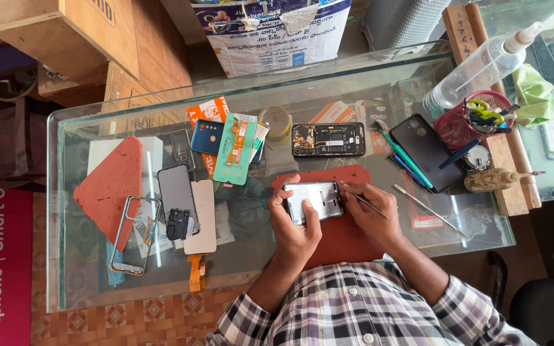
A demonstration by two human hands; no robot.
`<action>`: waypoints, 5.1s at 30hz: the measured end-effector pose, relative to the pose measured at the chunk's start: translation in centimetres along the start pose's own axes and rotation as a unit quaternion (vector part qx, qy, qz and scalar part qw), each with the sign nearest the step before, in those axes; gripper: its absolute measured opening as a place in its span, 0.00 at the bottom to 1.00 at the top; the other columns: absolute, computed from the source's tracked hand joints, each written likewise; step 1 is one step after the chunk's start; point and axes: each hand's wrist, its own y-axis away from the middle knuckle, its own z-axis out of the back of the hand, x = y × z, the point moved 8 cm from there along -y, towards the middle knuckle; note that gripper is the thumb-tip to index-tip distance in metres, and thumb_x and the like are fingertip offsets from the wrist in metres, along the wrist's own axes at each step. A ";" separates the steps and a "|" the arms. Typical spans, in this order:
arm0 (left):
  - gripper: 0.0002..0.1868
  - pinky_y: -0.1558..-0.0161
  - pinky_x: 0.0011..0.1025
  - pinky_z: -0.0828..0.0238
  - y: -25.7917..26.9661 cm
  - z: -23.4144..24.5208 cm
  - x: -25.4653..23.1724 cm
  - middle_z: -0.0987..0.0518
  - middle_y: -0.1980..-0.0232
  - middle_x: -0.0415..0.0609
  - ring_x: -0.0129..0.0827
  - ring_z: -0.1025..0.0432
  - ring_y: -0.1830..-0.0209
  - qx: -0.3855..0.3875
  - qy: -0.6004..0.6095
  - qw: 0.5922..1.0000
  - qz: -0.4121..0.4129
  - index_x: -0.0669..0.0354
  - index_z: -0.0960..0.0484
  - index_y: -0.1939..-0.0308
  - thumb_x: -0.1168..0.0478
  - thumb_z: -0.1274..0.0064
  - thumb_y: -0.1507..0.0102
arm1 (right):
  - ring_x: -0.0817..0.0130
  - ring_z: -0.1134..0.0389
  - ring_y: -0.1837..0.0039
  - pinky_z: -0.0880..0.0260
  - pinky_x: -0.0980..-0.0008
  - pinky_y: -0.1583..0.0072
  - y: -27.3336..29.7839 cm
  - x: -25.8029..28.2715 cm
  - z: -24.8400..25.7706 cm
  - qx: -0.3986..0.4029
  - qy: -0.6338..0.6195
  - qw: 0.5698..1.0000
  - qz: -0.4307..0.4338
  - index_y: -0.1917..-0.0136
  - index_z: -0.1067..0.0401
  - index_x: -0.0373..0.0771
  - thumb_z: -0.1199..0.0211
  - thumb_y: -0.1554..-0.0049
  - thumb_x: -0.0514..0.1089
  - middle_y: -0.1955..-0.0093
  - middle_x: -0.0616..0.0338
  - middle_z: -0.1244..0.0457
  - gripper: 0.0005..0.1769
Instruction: The person cleans internal mobile phone components with a brush and a cloth, then uses tweezers to precisely position small parts within the device on a glass table.
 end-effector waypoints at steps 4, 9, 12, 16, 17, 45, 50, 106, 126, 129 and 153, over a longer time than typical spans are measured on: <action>0.21 0.35 0.43 0.29 0.0 0.0 -0.2 0.29 0.35 0.69 0.49 0.28 0.35 0.007 -0.007 1.000 -0.004 0.66 0.41 0.40 0.75 0.51 0.34 | 0.70 0.23 0.47 0.24 0.72 0.46 0.0 -0.2 -0.2 0.007 -0.015 1.000 0.009 0.45 0.22 0.34 0.36 0.42 0.33 0.47 0.55 0.27 0.11; 0.20 0.36 0.43 0.28 0.0 -0.3 -0.3 0.28 0.35 0.70 0.51 0.27 0.35 0.014 -0.006 1.000 -0.002 0.65 0.41 0.41 0.75 0.51 0.34 | 0.70 0.27 0.57 0.26 0.71 0.54 0.2 -1.3 -0.1 0.003 0.010 0.999 -0.049 0.46 0.22 0.34 0.35 0.43 0.35 0.56 0.55 0.27 0.11; 0.21 0.38 0.42 0.26 0.0 -0.3 -0.2 0.29 0.35 0.71 0.52 0.26 0.36 0.013 0.002 1.000 0.003 0.66 0.42 0.41 0.75 0.52 0.34 | 0.68 0.32 0.67 0.32 0.68 0.61 0.3 -1.2 0.2 0.027 0.053 0.995 -0.082 0.49 0.20 0.35 0.33 0.45 0.36 0.61 0.54 0.28 0.10; 0.21 0.36 0.44 0.27 -0.1 -0.3 -0.7 0.29 0.35 0.71 0.54 0.27 0.36 0.013 -0.009 1.000 -0.021 0.65 0.42 0.41 0.75 0.52 0.34 | 0.71 0.30 0.66 0.31 0.69 0.61 0.8 -0.6 0.7 0.086 0.094 0.988 -0.086 0.52 0.19 0.36 0.32 0.48 0.36 0.64 0.52 0.29 0.09; 0.21 0.36 0.43 0.26 -0.1 -0.3 -0.7 0.29 0.35 0.71 0.54 0.27 0.35 0.014 -0.002 1.000 -0.018 0.65 0.42 0.41 0.75 0.52 0.34 | 0.71 0.29 0.67 0.30 0.69 0.61 0.9 -0.8 0.6 0.108 0.109 0.984 -0.096 0.53 0.19 0.36 0.33 0.50 0.35 0.64 0.52 0.29 0.10; 0.19 0.35 0.45 0.26 0.8 -1.0 -2.4 0.30 0.35 0.70 0.56 0.27 0.34 0.066 0.021 0.993 -0.095 0.62 0.42 0.42 0.75 0.51 0.31 | 0.68 0.30 0.64 0.30 0.67 0.60 2.0 -3.3 0.3 0.214 -0.038 0.951 -0.219 0.54 0.19 0.31 0.34 0.46 0.35 0.65 0.48 0.28 0.08; 0.22 0.36 0.43 0.29 0.5 0.0 -1.2 0.32 0.34 0.69 0.51 0.29 0.37 0.016 0.022 0.999 -0.045 0.64 0.43 0.39 0.72 0.51 0.33 | 0.67 0.25 0.47 0.23 0.71 0.46 1.8 -3.9 1.3 0.075 -0.240 0.950 -0.182 0.46 0.26 0.24 0.42 0.41 0.29 0.46 0.48 0.28 0.10; 0.43 0.27 0.38 0.41 1.1 -3.8 6.5 0.29 0.27 0.66 0.49 0.32 0.27 0.123 0.117 0.977 0.128 0.75 0.44 0.23 0.72 0.55 0.45 | 0.65 0.33 0.69 0.34 0.63 0.65 0.0 -2.6 -1.1 0.022 -0.018 0.998 -0.062 0.59 0.23 0.33 0.33 0.43 0.43 0.69 0.50 0.34 0.10; 0.42 0.25 0.43 0.40 0.7 -3.3 5.2 0.28 0.28 0.69 0.55 0.32 0.27 0.121 0.078 0.983 0.109 0.78 0.43 0.25 0.70 0.55 0.45 | 0.54 0.29 0.65 0.31 0.61 0.62 -3.1 -0.5 -2.8 0.069 0.040 0.997 -0.014 0.58 0.23 0.32 0.34 0.42 0.41 0.65 0.47 0.32 0.09; 0.42 0.25 0.43 0.40 0.7 -3.3 5.1 0.29 0.28 0.69 0.55 0.32 0.26 0.120 0.070 0.985 0.099 0.78 0.43 0.25 0.70 0.55 0.45 | 0.52 0.29 0.64 0.32 0.61 0.61 -3.0 -0.8 -2.8 0.092 0.051 0.994 -0.006 0.58 0.23 0.32 0.34 0.42 0.41 0.65 0.46 0.32 0.09; 0.43 0.25 0.44 0.39 1.1 -3.3 5.3 0.30 0.28 0.70 0.56 0.33 0.26 0.131 0.071 0.984 0.101 0.79 0.45 0.25 0.70 0.55 0.45 | 0.48 0.29 0.60 0.29 0.56 0.60 -2.6 2.1 -2.9 0.106 0.073 0.983 0.130 0.53 0.26 0.31 0.35 0.43 0.37 0.60 0.48 0.33 0.07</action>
